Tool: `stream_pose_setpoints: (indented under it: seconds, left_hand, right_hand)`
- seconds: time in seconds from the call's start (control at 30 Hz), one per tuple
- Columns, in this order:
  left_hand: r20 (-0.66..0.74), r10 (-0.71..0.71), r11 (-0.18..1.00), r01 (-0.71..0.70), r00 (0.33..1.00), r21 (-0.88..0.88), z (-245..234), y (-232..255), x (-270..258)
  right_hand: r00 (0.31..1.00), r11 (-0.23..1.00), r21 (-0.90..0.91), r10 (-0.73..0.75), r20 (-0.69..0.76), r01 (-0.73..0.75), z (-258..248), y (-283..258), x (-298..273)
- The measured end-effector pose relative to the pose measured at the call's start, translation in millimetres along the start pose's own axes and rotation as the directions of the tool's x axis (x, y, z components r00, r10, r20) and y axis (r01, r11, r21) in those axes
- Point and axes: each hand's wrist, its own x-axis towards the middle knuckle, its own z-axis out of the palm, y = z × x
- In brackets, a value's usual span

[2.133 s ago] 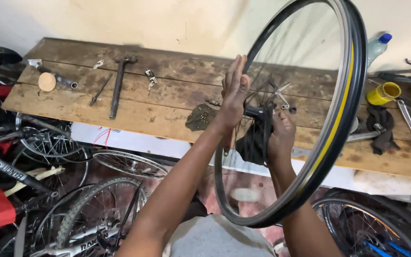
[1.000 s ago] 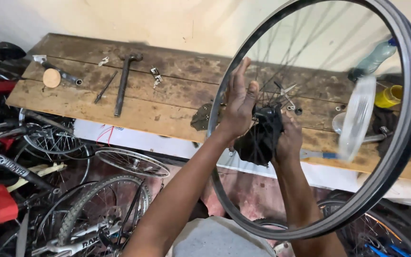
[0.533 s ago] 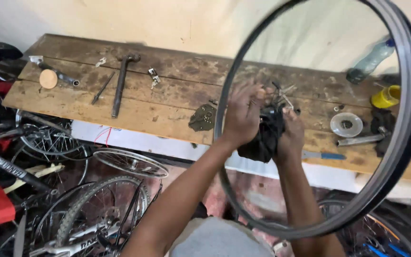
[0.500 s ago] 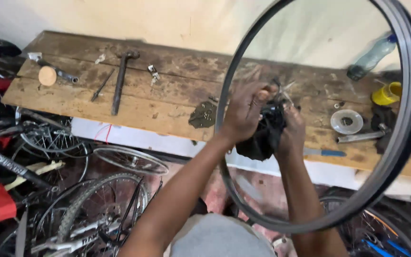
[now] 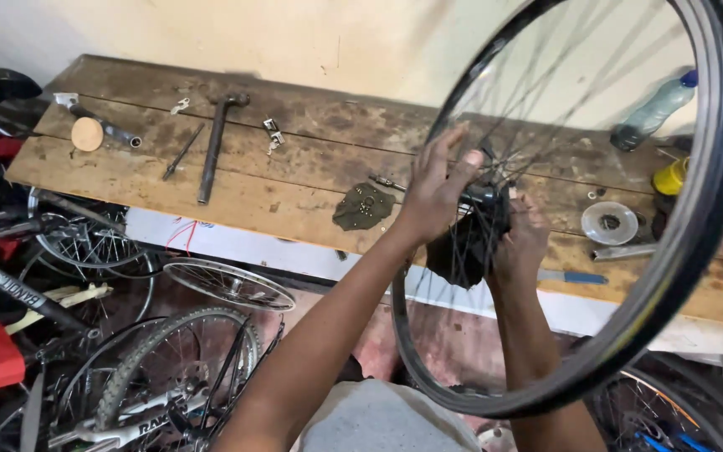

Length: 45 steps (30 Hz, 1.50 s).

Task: The person uses a wrench to tighten the hub of a bicycle wheel, then spins the wheel to test it. They wipe the hub with a black cloth and proceed to clean small metal ball bearings on the workbench using the same cloth.

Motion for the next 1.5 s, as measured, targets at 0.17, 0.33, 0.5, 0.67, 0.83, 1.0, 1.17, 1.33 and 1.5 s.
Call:
stream_pose_setpoints:
  seconds: [0.17, 0.33, 0.5, 0.67, 0.83, 1.0, 1.17, 1.33, 1.5]
  left_hand:
    - [0.119, -0.154, 0.983, 0.164, 0.981, -0.083, 8.1, -17.4, 0.0]
    - [0.142, -0.185, 0.898, 0.226, 0.972, -0.377, 18.0, -34.0, 2.9]
    - [0.083, -0.226, 0.781, 0.232, 0.97, -0.579, 32.0, -72.7, 7.7]
    - [0.255, -0.21, 0.56, 0.33, 0.944, -0.76, 21.9, -75.1, 4.8]
    - [0.425, -0.129, 0.215, 0.443, 0.896, -0.87, 9.2, -86.9, 11.3]
    - [0.556, 0.031, 0.109, 0.551, 0.83, -0.828, -13.6, -44.7, 18.0]
    - [0.451, 0.027, 0.526, 0.371, 0.892, -0.765, 10.8, -105.3, 21.5]
    - [0.47, 0.056, 0.415, 0.407, 0.881, -0.814, 2.6, -87.2, 8.6]
    - [0.333, 0.055, 0.561, 0.247, 0.941, -0.79, 11.2, -90.2, 11.1]
  right_hand:
    - [0.983, 0.958, -0.256, -0.155, -0.1, 0.125, 0.3, 0.7, -6.2]
    - [0.992, 0.978, -0.172, -0.122, -0.021, 0.117, 16.9, -34.5, -38.2]
    - [0.999, 1.0, 0.027, 0.011, -0.038, -0.01, -41.5, 34.5, 6.5]
    - [0.987, 0.921, 0.357, 0.154, 0.04, -0.158, -68.4, 50.7, 16.5]
    - [0.97, 0.876, 0.416, 0.212, 0.122, -0.244, -72.7, 45.6, 0.7]
    - [0.953, 0.748, 0.591, 0.238, 0.189, -0.303, -51.3, -6.4, -23.3]
    - [0.953, 0.748, 0.591, 0.222, 0.207, -0.303, -59.3, 18.0, -26.9]
    - [0.952, 0.747, 0.593, 0.194, 0.236, -0.3, -72.1, 40.6, -29.0]
    - [0.953, 0.75, 0.599, 0.142, 0.268, -0.28, -102.2, 51.0, -10.0]
